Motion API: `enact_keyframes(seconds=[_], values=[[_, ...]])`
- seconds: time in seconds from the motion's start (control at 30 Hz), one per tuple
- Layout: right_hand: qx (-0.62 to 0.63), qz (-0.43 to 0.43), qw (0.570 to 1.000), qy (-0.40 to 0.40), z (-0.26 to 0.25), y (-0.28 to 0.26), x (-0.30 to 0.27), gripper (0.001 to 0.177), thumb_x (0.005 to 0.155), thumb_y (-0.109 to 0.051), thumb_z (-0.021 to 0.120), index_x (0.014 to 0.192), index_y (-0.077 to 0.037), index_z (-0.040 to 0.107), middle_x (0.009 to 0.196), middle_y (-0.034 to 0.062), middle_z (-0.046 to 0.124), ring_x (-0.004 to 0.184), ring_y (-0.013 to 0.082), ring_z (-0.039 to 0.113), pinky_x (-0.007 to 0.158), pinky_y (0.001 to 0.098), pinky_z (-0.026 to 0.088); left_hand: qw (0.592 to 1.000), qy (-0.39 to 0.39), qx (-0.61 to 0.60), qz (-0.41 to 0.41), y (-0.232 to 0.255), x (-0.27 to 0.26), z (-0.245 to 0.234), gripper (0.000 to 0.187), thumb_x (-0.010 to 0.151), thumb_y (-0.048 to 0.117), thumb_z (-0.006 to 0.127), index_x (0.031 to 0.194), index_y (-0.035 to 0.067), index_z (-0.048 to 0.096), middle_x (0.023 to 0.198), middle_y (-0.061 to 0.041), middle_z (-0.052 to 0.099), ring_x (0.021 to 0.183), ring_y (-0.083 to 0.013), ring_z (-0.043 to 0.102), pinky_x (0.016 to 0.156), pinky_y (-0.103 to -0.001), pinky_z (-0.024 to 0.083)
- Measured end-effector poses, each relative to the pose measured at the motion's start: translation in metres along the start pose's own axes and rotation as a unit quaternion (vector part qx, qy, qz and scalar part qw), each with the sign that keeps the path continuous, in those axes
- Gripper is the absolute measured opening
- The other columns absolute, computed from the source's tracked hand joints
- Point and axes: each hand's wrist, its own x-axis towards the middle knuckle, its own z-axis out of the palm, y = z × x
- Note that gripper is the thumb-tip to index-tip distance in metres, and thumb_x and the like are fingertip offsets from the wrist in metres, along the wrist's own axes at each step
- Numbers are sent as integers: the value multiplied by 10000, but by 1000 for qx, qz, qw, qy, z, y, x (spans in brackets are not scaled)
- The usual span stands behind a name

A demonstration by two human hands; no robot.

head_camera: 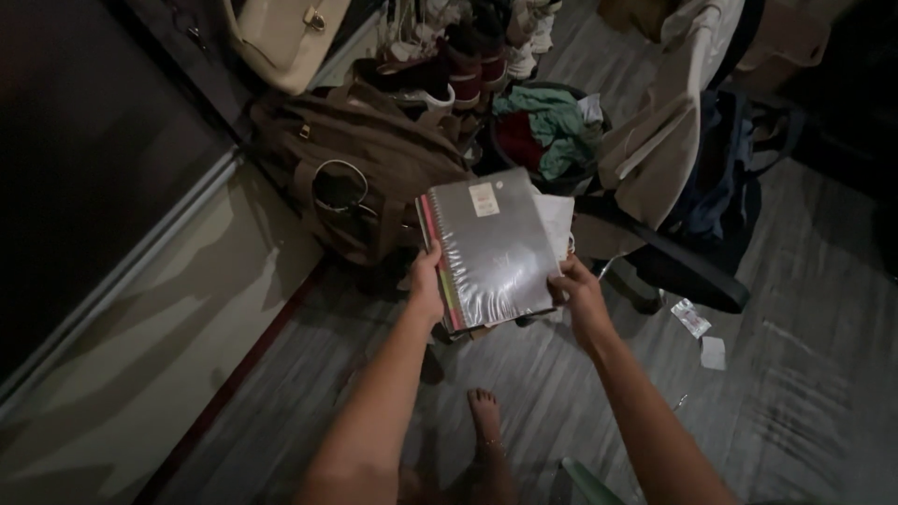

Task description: Organizing various items including notebooks, a small shelf, and electronic accessories in a room.

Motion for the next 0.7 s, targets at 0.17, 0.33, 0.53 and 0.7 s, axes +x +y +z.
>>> enact_keyframes(seconds=[0.17,0.33,0.53,0.7], values=[[63,78,995,-5,30,-52,-26,211,946,-102,513,1157,-114,500,942,-8,563,827,145,571,718,349,507,999,22,13,-36,12,-19,17,439,978,457,596,1224,96,633,1053,-79,699,937,-252,683,831,-435,566],[33,26,998,-39,19,-11,-12,381,925,-90,604,1291,-116,499,936,52,607,769,181,542,659,339,470,996,10,87,1,11,-14,15,438,892,354,738,1173,28,654,1025,-103,717,893,-242,701,787,-407,580],[92,70,990,75,-7,37,31,405,1001,-340,630,1288,-54,625,1144,104,720,956,173,692,777,328,564,988,17,149,25,26,-22,2,387,799,98,800,1143,41,634,1000,-93,699,870,-238,684,757,-394,574],[-224,48,961,155,-41,109,81,497,838,-340,859,1171,-3,707,1106,146,755,1001,256,706,881,410,563,988,15,154,-4,35,-28,-9,407,797,102,775,1186,80,661,1008,-60,697,867,-214,675,752,-366,567]])
